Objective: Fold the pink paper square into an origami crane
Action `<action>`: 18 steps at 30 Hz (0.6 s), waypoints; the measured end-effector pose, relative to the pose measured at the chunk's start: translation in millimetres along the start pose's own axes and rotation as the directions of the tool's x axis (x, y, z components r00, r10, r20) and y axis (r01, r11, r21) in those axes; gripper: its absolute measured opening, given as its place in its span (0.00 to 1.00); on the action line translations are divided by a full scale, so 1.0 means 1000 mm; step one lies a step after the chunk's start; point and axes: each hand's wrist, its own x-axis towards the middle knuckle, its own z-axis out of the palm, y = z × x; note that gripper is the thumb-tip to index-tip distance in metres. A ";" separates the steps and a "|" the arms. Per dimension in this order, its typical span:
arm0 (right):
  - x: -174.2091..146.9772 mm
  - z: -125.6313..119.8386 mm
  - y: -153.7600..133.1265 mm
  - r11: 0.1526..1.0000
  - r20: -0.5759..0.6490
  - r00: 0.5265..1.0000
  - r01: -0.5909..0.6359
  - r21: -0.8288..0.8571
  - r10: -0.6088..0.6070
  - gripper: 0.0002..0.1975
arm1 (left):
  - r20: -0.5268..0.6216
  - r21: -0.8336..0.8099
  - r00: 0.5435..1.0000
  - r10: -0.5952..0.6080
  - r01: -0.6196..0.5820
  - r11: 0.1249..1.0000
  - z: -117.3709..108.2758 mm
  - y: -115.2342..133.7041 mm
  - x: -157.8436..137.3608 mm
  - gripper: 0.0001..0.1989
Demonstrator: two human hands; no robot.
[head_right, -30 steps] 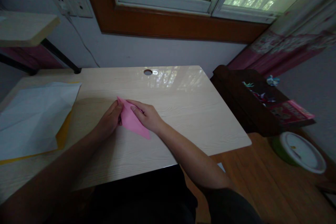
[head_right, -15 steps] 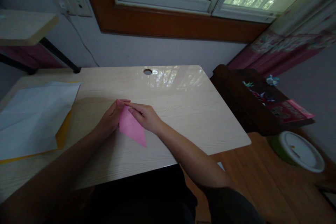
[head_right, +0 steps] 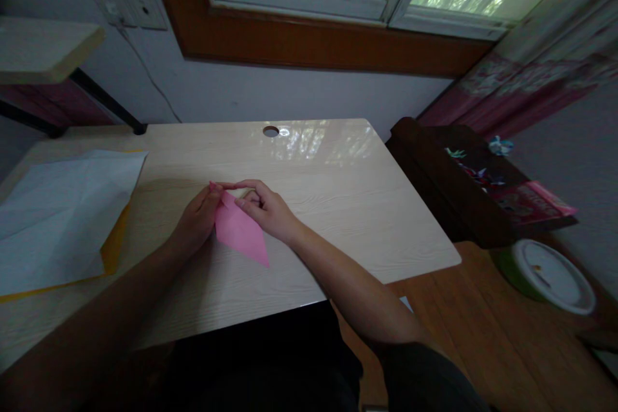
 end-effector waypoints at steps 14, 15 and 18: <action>0.007 -0.010 0.018 0.996 -0.223 0.972 -0.073 0.041 0.080 0.20 | 0.050 -0.268 0.993 -0.104 0.114 0.957 -0.004 -0.006 0.006 0.31; 0.007 -0.011 0.018 0.998 -0.239 0.968 -0.068 0.018 0.070 0.19 | 0.070 -0.301 0.990 -0.121 0.137 0.944 -0.005 -0.009 0.007 0.31; 0.005 -0.011 0.015 0.998 -0.248 0.968 -0.050 -0.043 0.038 0.17 | 0.127 -0.358 0.975 -0.184 0.218 0.908 -0.005 -0.012 0.010 0.33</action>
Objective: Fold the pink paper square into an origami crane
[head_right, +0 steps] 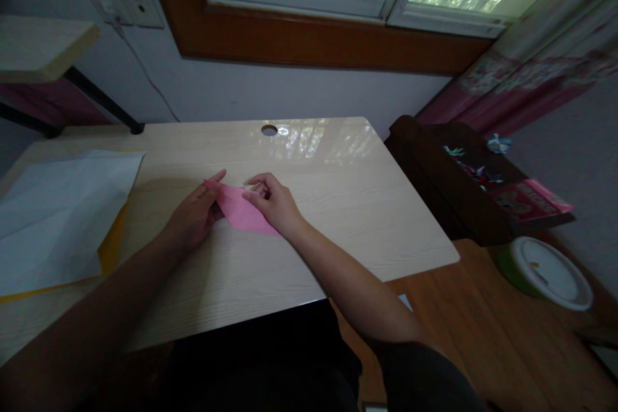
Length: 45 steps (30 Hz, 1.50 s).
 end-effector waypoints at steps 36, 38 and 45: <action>0.003 -0.012 -0.005 0.948 0.139 0.976 -0.200 0.249 0.169 0.17 | 0.066 -0.269 0.997 0.043 -0.023 0.963 -0.008 0.021 -0.004 0.14; 0.004 -0.015 -0.008 0.904 0.208 0.947 -0.301 0.303 0.245 0.17 | 0.124 -0.268 0.989 0.084 -0.049 0.962 -0.009 0.021 -0.006 0.15; 0.003 -0.025 -0.017 0.769 0.364 0.859 -0.495 0.406 0.361 0.13 | 0.318 -0.305 0.930 0.186 -0.085 0.948 -0.011 0.018 -0.009 0.29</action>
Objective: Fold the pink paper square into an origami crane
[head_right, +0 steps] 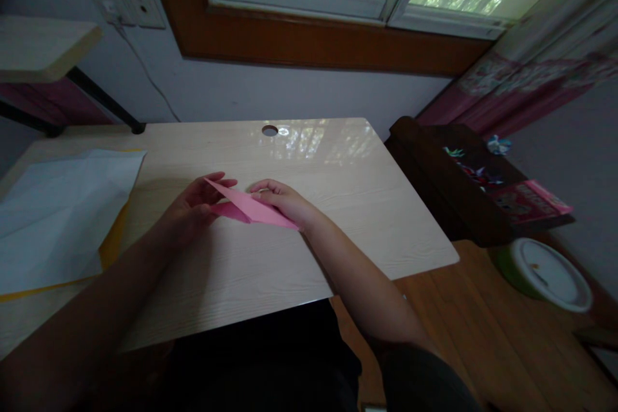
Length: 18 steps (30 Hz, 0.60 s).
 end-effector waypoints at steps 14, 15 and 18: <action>0.001 -0.007 0.002 0.998 0.013 1.000 -0.027 0.048 0.026 0.11 | -0.112 0.398 0.989 0.100 -0.048 0.916 0.001 -0.002 -0.002 0.39; 0.001 -0.006 0.001 0.999 0.013 1.000 -0.024 0.035 0.023 0.11 | -0.137 0.430 0.982 0.127 -0.057 0.901 0.002 0.000 -0.002 0.37; -0.002 -0.004 -0.003 0.999 0.053 0.997 -0.049 -0.012 0.050 0.11 | -0.192 0.557 0.963 0.188 -0.051 0.829 0.003 0.004 -0.003 0.19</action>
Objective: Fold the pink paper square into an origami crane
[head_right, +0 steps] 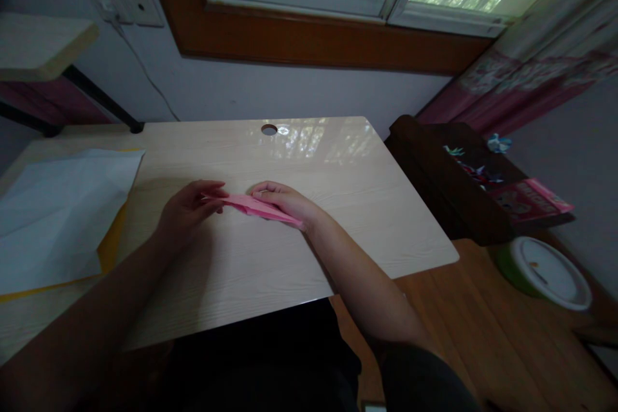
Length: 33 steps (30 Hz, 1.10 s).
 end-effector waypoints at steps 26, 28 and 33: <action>0.000 -0.009 0.008 0.074 0.433 0.794 0.508 -0.858 -0.427 0.22 | 0.046 0.524 0.997 0.063 -0.078 0.848 -0.012 -0.018 0.011 0.15; 0.002 -0.008 0.011 0.036 0.419 0.802 0.478 -0.878 -0.425 0.21 | 0.042 0.557 0.994 0.103 -0.109 0.824 -0.015 -0.022 0.011 0.18; 0.001 -0.008 0.010 -0.019 0.394 0.816 0.427 -0.904 -0.423 0.21 | 0.138 0.728 0.968 0.210 -0.242 0.641 -0.025 -0.025 0.013 0.10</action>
